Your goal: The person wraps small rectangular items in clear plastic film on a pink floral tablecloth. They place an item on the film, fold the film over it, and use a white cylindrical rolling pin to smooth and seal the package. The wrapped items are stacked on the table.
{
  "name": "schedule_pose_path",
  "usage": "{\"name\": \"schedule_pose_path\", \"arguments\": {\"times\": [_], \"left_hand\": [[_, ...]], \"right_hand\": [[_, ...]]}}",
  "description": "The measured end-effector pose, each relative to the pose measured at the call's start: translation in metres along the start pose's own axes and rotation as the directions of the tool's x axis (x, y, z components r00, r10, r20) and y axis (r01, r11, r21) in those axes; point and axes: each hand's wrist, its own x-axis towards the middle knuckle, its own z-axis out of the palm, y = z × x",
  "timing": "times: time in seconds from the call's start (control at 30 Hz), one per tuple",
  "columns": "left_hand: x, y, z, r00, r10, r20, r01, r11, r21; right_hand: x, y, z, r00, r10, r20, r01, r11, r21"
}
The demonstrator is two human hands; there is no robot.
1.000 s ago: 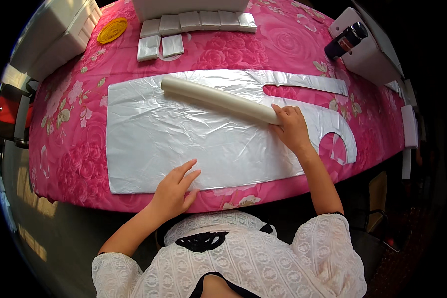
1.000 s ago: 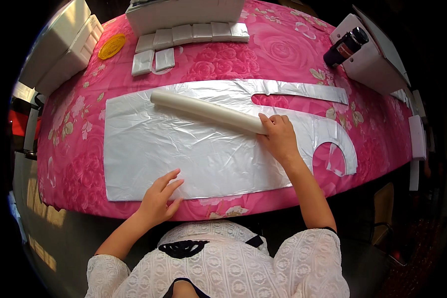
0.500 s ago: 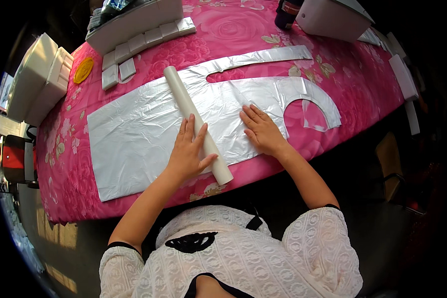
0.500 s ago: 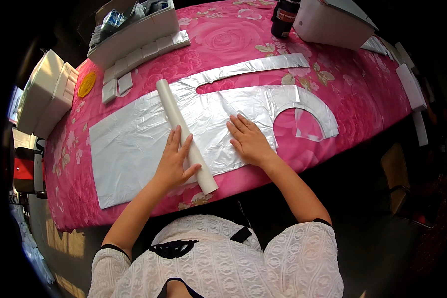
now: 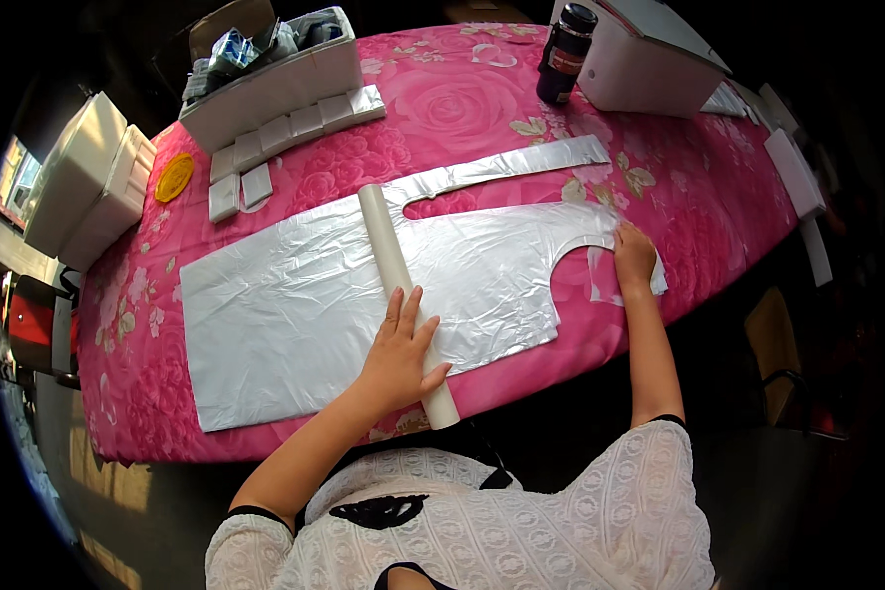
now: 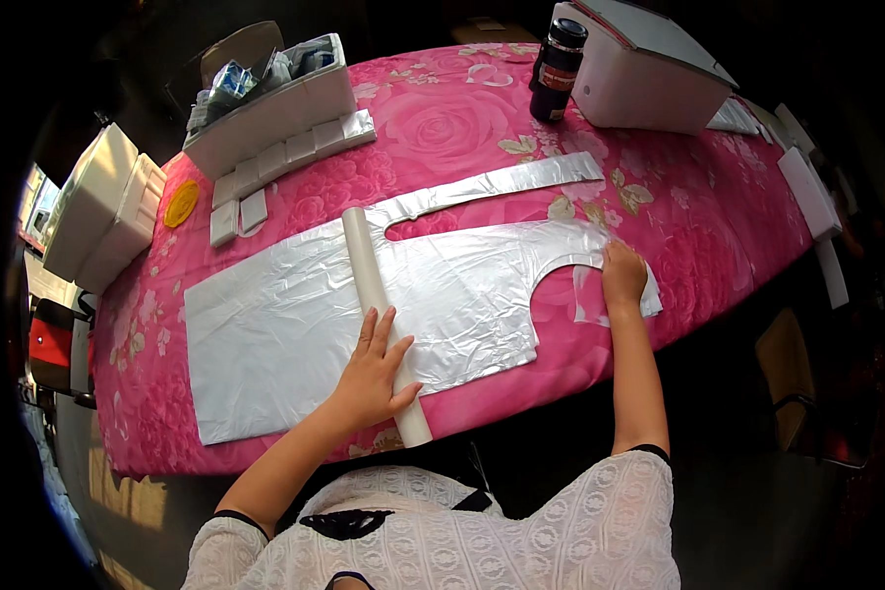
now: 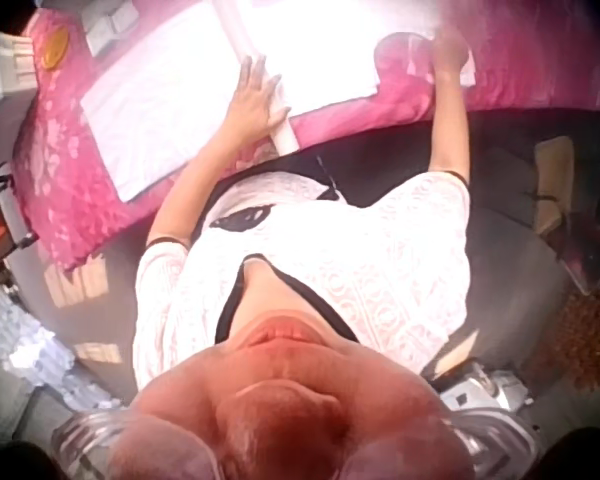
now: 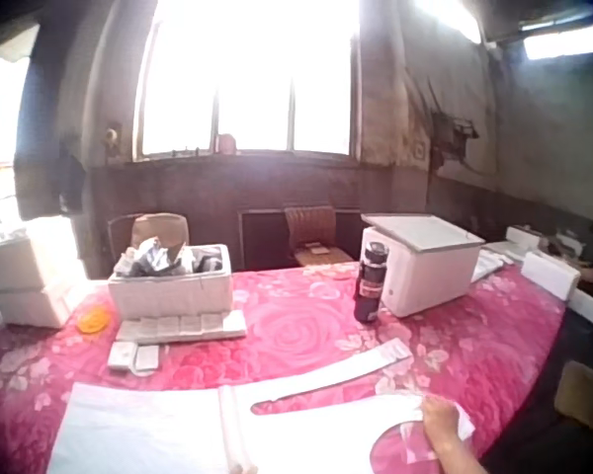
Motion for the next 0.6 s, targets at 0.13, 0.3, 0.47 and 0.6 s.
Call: {"name": "schedule_pose_path", "arguments": {"times": [0.13,0.3,0.47,0.6], "left_hand": [[0.005,0.002,0.005,0.999,0.032,0.024,-0.033,0.997,0.066],[0.004,0.006,0.000,0.999,0.029,0.032,-0.031,0.996,0.078],[0.004,-0.006,-0.016,0.934,-0.343,0.095,0.242,0.416,-0.876],[-0.006,-0.038,-0.029,0.820,-0.315,0.477,0.490,-0.042,-0.871]], "right_hand": [[-0.002,-0.027,-0.032,0.992,-0.076,-0.100,0.066,0.993,-0.101],[-0.015,-0.138,-0.077,0.998,-0.002,0.061,-0.024,0.903,0.428],[-0.085,-0.254,-0.103,0.868,-0.379,0.319,-0.048,0.576,0.816],[-0.138,-0.291,-0.109,0.679,-0.690,0.249,0.191,0.495,0.848]]}}
